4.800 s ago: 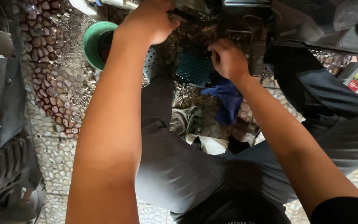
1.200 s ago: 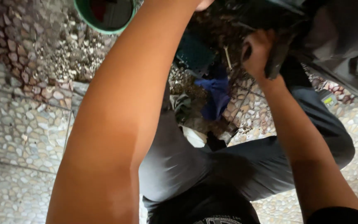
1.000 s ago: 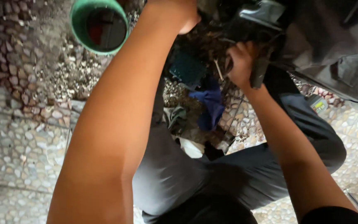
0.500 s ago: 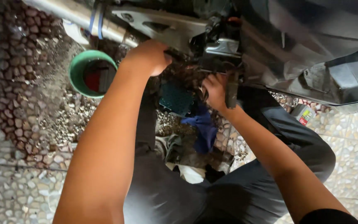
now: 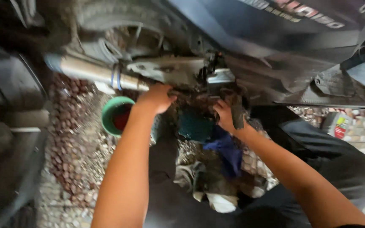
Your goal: The person cleans the engine area of a motorcycle using a blue cloth and a green sponge. They wipe the engine casing and surrounding parts, then handle a small cylindrical metal part, possibly a filter or bolt, before placing it back.
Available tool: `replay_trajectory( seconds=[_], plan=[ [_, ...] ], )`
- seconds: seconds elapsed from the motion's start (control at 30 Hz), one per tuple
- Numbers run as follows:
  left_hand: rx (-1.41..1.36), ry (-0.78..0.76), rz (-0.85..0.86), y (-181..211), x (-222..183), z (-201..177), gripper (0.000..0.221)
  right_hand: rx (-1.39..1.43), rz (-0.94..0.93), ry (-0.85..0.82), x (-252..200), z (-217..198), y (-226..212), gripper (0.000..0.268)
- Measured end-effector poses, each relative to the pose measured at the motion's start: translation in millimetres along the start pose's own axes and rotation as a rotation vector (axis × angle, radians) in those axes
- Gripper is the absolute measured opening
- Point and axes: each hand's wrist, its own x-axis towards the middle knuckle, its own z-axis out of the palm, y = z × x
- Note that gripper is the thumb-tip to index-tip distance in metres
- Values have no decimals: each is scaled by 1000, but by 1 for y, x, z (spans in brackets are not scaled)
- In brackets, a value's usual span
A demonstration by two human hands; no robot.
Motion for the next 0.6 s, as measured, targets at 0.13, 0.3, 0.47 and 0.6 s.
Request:
replay_trajectory(
  seconds=[0.13,0.3,0.47,0.6],
  plan=[
    [-23,11,5,-3,1,2,58,0,17,-14,-6,0,-1,39],
    [5,27,56,-17,14,16,61,-116,141,97,-29,30,4,40],
    [-32,-13,-18,-21,15,14,64,529,519,-2,-41,72,20,42],
    [-57,50,51,-21,17,12,60,383,534,-150,-41,64,23,48]
  ],
)
